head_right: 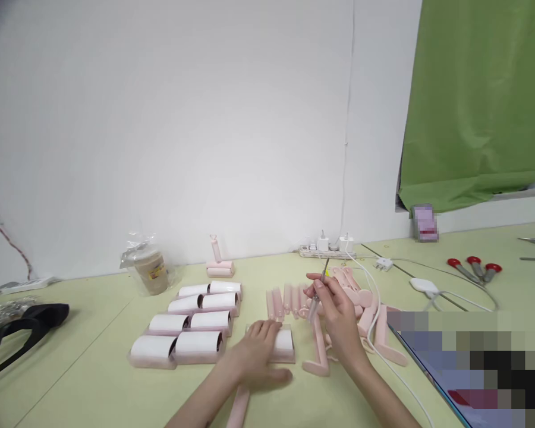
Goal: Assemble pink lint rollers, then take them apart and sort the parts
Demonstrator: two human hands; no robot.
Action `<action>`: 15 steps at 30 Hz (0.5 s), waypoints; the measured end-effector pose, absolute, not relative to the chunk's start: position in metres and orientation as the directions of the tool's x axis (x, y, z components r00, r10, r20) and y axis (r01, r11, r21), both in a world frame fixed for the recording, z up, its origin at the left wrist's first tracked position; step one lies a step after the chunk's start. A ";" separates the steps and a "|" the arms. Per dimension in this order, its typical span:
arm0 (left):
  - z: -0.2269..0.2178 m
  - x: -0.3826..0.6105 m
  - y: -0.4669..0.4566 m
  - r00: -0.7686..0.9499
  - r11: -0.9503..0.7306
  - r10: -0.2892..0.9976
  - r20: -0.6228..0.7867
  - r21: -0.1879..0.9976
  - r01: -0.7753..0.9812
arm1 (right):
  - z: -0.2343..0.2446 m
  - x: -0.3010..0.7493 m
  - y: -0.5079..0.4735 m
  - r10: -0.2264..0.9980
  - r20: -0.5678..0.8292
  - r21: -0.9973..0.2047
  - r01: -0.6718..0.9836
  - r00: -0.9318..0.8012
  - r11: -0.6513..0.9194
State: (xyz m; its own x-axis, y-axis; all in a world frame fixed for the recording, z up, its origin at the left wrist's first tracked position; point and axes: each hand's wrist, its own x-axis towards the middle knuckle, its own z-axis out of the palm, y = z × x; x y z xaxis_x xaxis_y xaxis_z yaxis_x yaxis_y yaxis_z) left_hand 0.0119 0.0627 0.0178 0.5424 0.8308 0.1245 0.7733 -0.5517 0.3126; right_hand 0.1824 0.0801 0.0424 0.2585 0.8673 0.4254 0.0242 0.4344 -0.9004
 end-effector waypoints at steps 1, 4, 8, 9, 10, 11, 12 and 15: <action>0.010 0.014 0.064 0.542 -0.553 0.830 0.131 0.313 0.772 | 0.043 0.181 0.079 0.872 0.429 -0.901 0.034 0.238 0.433; 0.006 0.019 0.067 0.540 -0.578 0.816 0.206 0.300 0.759 | 0.043 0.177 0.075 0.875 0.444 -0.895 0.066 0.192 0.440; 0.044 0.003 0.047 0.516 -0.614 0.787 0.340 0.342 0.711 | 0.041 0.180 0.071 0.845 0.508 -0.861 0.118 0.169 0.494; 0.056 -0.007 0.037 0.482 -0.606 0.791 0.376 0.375 0.702 | 0.040 0.183 0.071 0.834 0.529 -0.848 0.135 0.157 0.512; 0.067 -0.019 0.026 0.448 -0.588 0.804 0.391 0.418 0.692 | 0.039 0.185 0.071 0.825 0.550 -0.833 0.155 0.127 0.531; 0.076 -0.035 0.013 0.414 -0.561 0.824 0.387 0.463 0.686 | 0.037 0.187 0.070 0.820 0.568 -0.817 0.175 0.074 0.550; 0.081 -0.053 0.001 0.373 -0.515 0.855 0.361 0.501 0.695 | 0.036 0.189 0.070 0.817 0.576 -0.800 0.197 -0.008 0.566; 0.072 -0.116 -0.033 0.227 -0.345 0.933 0.281 0.507 0.790 | 0.034 0.184 0.061 0.791 0.487 -0.748 0.291 -0.370 0.597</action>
